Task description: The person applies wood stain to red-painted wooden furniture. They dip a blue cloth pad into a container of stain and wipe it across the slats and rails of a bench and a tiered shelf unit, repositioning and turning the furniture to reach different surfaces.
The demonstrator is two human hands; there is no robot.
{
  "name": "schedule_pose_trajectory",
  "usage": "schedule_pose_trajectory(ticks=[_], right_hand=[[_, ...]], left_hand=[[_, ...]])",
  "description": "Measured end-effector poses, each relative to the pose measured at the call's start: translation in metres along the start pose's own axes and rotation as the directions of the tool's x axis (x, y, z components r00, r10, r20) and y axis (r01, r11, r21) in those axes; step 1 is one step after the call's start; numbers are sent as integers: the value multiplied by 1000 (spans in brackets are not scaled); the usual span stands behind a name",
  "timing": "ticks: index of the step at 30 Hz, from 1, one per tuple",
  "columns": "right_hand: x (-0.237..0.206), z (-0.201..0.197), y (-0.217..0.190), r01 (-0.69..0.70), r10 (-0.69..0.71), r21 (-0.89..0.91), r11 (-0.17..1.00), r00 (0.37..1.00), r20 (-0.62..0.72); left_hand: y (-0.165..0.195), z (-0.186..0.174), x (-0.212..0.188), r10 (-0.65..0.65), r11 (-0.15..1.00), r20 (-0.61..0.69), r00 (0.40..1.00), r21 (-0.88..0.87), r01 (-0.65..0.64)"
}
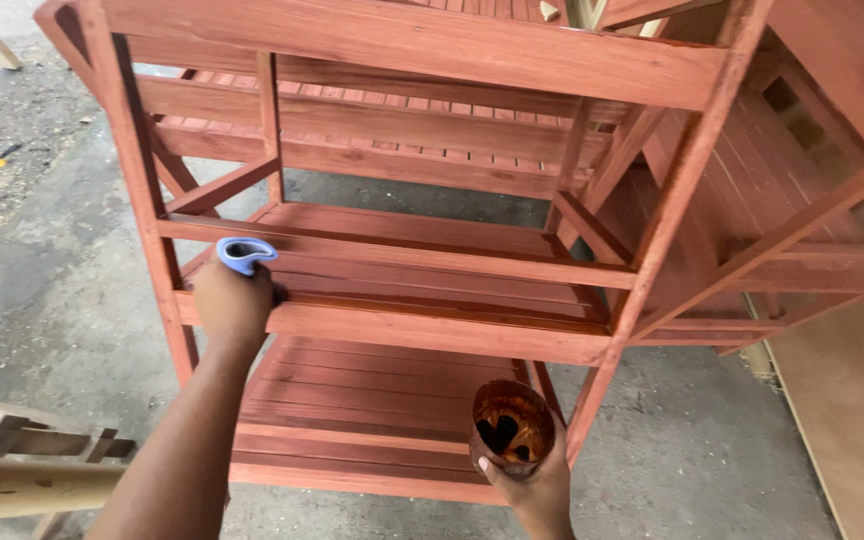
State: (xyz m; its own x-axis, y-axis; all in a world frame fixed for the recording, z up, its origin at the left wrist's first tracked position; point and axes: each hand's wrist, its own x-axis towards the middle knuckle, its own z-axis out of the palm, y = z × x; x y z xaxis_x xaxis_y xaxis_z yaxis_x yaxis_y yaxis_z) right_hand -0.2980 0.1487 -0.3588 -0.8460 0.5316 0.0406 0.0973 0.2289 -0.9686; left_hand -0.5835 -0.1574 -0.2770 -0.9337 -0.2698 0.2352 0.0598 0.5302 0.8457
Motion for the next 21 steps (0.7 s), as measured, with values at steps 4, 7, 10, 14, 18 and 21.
schedule_pose_trajectory(ticks=[4, 7, 10, 14, 18, 21], right_hand=[[-7, 36, -3, -93, 92, 17, 996, 994, 56], [-14, 53, -4, -129, 131, -28, 991, 988, 79], [-17, 65, -4, -72, 78, -65, 995, 992, 95], [-21, 69, -2, -43, 45, -18, 999, 995, 86], [-24, 68, 2, -69, 75, -74, 995, 995, 69], [-29, 66, 4, -34, 36, -21, 999, 998, 58]], left_hand=[[-24, -45, 29, 185, 964, -65, 981, 208, -168], [-40, -71, 41, 380, 902, 7, 925, 219, -373], [-54, -89, 46, 433, 853, 103, 896, 275, -444], [-55, -78, 46, 414, 876, 128, 901, 214, -432], [-36, -41, 31, 495, 848, 194, 847, 105, -520], [-17, -24, 3, 317, 934, 191, 929, -234, -271]])
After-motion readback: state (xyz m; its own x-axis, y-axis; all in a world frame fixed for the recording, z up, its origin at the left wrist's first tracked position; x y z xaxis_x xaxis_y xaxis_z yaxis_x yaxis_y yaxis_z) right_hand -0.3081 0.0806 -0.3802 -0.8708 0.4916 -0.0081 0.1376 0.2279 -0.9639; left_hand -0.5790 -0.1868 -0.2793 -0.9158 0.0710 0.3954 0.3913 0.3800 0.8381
